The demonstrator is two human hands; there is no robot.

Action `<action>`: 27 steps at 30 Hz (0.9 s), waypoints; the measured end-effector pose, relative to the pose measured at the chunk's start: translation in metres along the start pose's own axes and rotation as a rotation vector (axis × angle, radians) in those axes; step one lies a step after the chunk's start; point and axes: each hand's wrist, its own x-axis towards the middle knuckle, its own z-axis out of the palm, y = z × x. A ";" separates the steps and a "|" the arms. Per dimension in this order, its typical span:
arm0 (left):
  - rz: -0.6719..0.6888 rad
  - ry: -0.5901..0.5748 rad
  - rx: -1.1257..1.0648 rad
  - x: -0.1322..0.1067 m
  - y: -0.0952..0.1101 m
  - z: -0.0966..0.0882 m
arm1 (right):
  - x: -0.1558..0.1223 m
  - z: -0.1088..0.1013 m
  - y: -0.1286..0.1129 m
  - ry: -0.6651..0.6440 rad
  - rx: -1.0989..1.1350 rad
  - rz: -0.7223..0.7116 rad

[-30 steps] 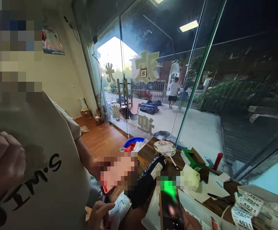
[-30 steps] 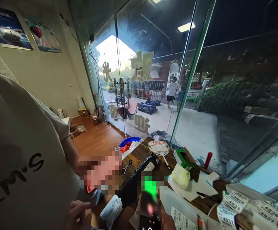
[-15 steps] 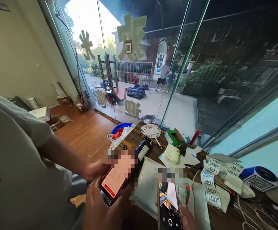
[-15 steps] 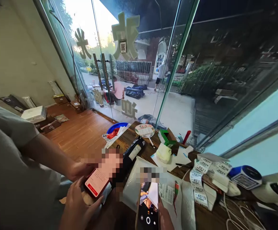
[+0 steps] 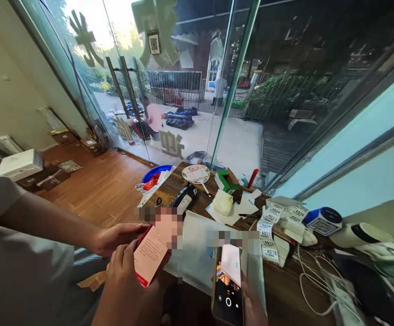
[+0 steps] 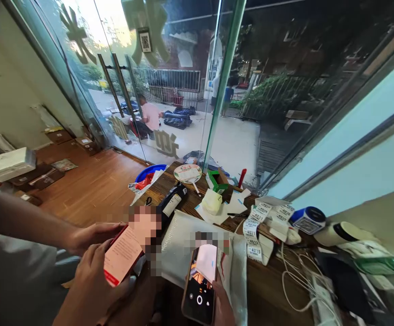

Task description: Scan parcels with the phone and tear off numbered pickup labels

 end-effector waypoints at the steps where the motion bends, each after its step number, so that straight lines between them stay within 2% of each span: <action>1: -0.037 -0.072 -0.142 -0.003 0.010 0.003 | 0.001 -0.009 -0.002 -0.010 -0.005 -0.007; 3: -0.091 -0.296 -0.415 -0.011 0.030 0.020 | 0.003 -0.025 -0.007 -0.034 -0.010 0.001; 5: -0.158 -0.524 -0.578 -0.022 0.048 0.054 | 0.004 -0.039 -0.010 -0.042 0.011 -0.001; 7: -0.275 -0.574 -0.582 -0.032 0.062 0.098 | 0.008 -0.049 -0.011 0.022 0.033 -0.024; 10: -0.358 -0.551 -0.506 -0.045 0.078 0.161 | 0.027 -0.067 -0.007 0.166 0.055 -0.093; 12: -0.386 -0.558 -0.464 -0.052 0.085 0.192 | 0.044 -0.082 0.000 0.200 0.028 -0.087; 14: -0.403 -0.569 -0.427 -0.059 0.089 0.212 | 0.056 -0.096 0.010 0.193 -0.021 0.003; 16: -0.405 -0.576 -0.398 -0.068 0.089 0.222 | 0.058 -0.103 0.024 0.185 -0.021 0.049; 18: -0.386 -0.584 -0.360 -0.079 0.085 0.221 | 0.052 -0.097 0.038 0.159 0.037 0.025; 21: -0.258 -0.547 -0.335 -0.094 0.070 0.203 | 0.044 -0.073 0.056 0.116 0.121 0.062; 24: -0.126 -0.471 -0.458 -0.100 0.048 0.178 | 0.047 -0.051 0.067 0.061 0.165 0.060; 27: -0.013 -0.515 -0.427 -0.092 0.034 0.171 | 0.056 -0.046 0.077 0.041 0.241 0.064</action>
